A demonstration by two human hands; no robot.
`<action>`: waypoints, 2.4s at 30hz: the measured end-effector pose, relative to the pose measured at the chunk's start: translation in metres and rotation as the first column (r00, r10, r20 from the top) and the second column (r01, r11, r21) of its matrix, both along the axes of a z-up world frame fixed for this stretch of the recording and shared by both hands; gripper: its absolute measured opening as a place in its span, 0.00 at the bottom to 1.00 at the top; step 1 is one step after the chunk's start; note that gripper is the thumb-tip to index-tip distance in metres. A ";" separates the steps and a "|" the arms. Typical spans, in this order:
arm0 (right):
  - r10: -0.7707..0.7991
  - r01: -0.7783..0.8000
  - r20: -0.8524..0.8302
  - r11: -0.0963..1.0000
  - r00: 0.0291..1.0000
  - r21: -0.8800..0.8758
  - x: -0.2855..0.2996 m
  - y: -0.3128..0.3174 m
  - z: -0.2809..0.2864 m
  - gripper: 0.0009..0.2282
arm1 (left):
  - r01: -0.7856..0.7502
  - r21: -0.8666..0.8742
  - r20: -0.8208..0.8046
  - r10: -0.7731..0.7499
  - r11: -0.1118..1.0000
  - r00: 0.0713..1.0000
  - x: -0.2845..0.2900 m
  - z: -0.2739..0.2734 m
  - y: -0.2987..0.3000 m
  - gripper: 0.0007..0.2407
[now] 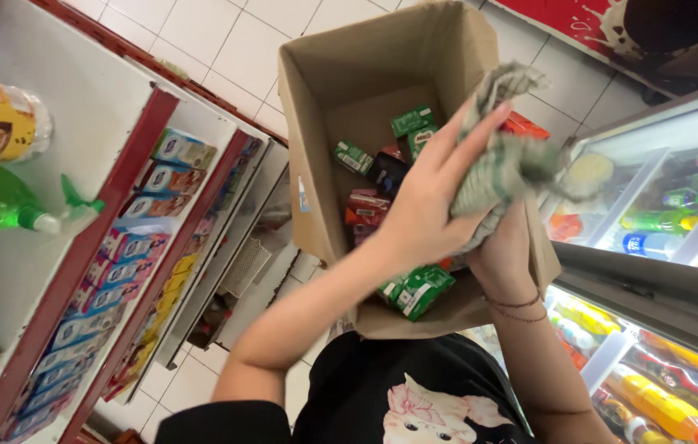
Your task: The person repeatedly takes packaged snack items from a cardboard box, scans each with a handheld barcode scanner, and places them on a refrigerated display shelf. The person handles multiple snack packages and a few small boxes, arranging them on the shelf throughout the clip.
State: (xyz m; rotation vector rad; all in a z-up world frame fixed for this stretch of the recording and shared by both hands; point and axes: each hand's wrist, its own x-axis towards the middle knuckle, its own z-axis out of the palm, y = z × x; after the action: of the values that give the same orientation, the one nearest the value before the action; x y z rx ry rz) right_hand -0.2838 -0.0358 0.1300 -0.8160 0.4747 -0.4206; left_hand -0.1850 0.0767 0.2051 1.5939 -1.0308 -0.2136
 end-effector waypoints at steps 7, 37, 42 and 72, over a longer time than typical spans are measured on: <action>0.157 -0.181 0.221 0.979 0.963 0.092 -0.004 0.011 0.027 0.22 | 0.025 0.058 0.494 -0.050 0.998 0.868 -0.025 -0.009 0.044 0.32; 0.167 -0.146 -0.030 0.745 0.985 -0.651 0.008 0.037 0.024 0.23 | -0.125 -0.275 -0.173 0.079 0.953 0.982 -0.014 0.015 0.027 0.25; 0.138 -0.188 0.368 0.977 0.920 0.103 0.020 -0.001 -0.004 0.23 | -0.053 0.007 0.390 0.046 0.999 0.920 -0.016 0.008 0.028 0.25; -0.315 0.262 0.116 0.906 0.942 0.333 -0.031 -0.030 0.031 0.20 | 0.161 0.983 -0.179 -0.236 -0.092 0.955 0.093 -0.212 -0.046 0.20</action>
State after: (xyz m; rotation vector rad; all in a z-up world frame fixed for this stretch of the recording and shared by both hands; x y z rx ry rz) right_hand -0.3150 -0.0653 0.1612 -0.3964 0.4919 -0.6654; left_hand -0.0921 0.0303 -0.0071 2.7921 -1.1869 -1.5365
